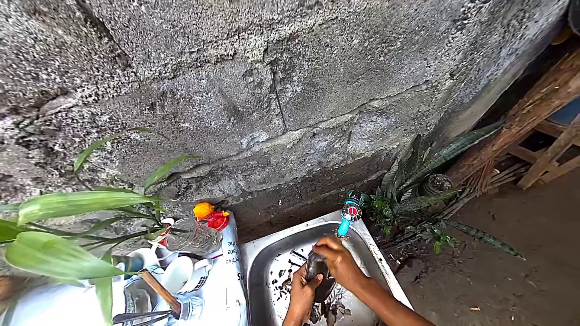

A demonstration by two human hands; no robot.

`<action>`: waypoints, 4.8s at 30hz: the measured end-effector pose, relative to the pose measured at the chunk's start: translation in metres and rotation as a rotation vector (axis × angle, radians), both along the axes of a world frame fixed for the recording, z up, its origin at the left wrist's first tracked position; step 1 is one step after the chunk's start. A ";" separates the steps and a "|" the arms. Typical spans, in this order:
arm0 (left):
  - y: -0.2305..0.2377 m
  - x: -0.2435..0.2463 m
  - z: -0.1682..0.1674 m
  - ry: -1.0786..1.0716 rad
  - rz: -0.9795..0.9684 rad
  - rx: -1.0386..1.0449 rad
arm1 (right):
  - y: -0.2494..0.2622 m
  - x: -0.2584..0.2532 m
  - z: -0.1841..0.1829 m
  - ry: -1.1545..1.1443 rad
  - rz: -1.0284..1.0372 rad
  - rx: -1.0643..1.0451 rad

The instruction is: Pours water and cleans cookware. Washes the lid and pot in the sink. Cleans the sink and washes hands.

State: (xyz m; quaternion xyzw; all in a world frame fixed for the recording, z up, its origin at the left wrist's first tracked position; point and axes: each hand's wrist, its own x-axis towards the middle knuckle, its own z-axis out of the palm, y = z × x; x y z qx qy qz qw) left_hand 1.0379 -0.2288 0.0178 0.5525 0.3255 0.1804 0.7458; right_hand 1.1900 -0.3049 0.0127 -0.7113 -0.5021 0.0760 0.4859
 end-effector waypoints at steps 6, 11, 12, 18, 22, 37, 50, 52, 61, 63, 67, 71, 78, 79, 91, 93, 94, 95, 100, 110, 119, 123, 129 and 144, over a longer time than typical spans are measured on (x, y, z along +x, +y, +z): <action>-0.002 0.003 0.005 0.033 0.002 0.017 | 0.005 0.001 0.003 0.027 0.052 0.035; -0.006 0.010 0.014 -0.039 0.024 -0.020 | 0.007 0.000 0.010 -0.018 -0.044 0.096; -0.006 0.007 0.017 -0.060 0.012 -0.023 | 0.006 0.007 0.008 0.021 -0.140 0.083; -0.007 0.017 0.011 -0.086 0.136 0.024 | 0.005 -0.029 0.007 -0.072 -0.086 0.204; -0.019 0.007 0.014 -0.276 0.247 -0.187 | 0.003 0.004 0.004 0.355 -0.370 0.010; 0.017 -0.016 0.022 -0.036 -0.217 -0.158 | 0.002 -0.013 -0.001 0.167 0.110 0.021; -0.006 0.012 0.007 -0.078 0.002 -0.062 | 0.017 -0.026 0.012 0.058 0.108 -0.105; -0.005 0.014 0.005 -0.094 0.024 -0.080 | 0.024 -0.028 0.017 0.060 -0.012 -0.185; -0.006 0.016 0.004 -0.045 0.107 -0.059 | 0.018 -0.045 0.014 -0.040 -0.052 -0.202; -0.007 0.009 0.005 -0.027 0.054 -0.079 | 0.014 -0.024 0.012 0.022 -0.092 -0.294; -0.004 0.005 0.008 0.010 0.002 -0.043 | 0.013 -0.015 0.010 0.133 -0.087 -0.305; -0.004 0.012 0.007 -0.009 0.004 -0.041 | 0.011 -0.019 0.013 0.094 -0.068 -0.242; -0.011 0.014 0.000 0.035 -0.032 0.005 | 0.005 -0.028 0.011 0.114 0.043 -0.252; -0.011 0.014 0.000 0.026 -0.046 -0.024 | 0.005 -0.017 0.010 0.136 0.016 -0.303; -0.022 -0.008 -0.009 -0.036 0.137 -0.130 | -0.002 -0.009 -0.005 0.267 -0.199 -0.420; -0.021 -0.007 -0.020 -0.023 0.090 -0.078 | 0.001 -0.031 -0.001 0.163 -0.106 -0.382; -0.022 -0.007 -0.024 -0.017 0.087 -0.063 | 0.003 -0.040 -0.002 0.103 -0.086 -0.337; -0.024 -0.010 -0.022 -0.019 0.093 -0.079 | 0.002 -0.040 -0.002 0.103 -0.086 -0.331; -0.017 -0.021 -0.012 -0.044 0.126 -0.100 | 0.000 -0.009 -0.001 0.275 -0.112 -0.360; -0.002 -0.033 -0.005 -0.135 0.043 -0.198 | -0.018 0.021 -0.031 0.871 -0.190 -0.070; -0.004 -0.001 -0.003 -0.071 -0.120 0.087 | -0.011 0.020 -0.008 0.099 0.163 0.007; 0.003 -0.004 0.003 -0.069 -0.168 0.078 | -0.011 0.046 -0.019 0.007 0.128 -0.027; 0.011 -0.004 0.004 -0.021 -0.211 0.064 | -0.006 0.053 -0.016 0.049 0.259 -0.125; 0.025 -0.012 0.002 -0.090 -0.160 -0.044 | -0.021 0.068 -0.022 0.588 0.066 -0.198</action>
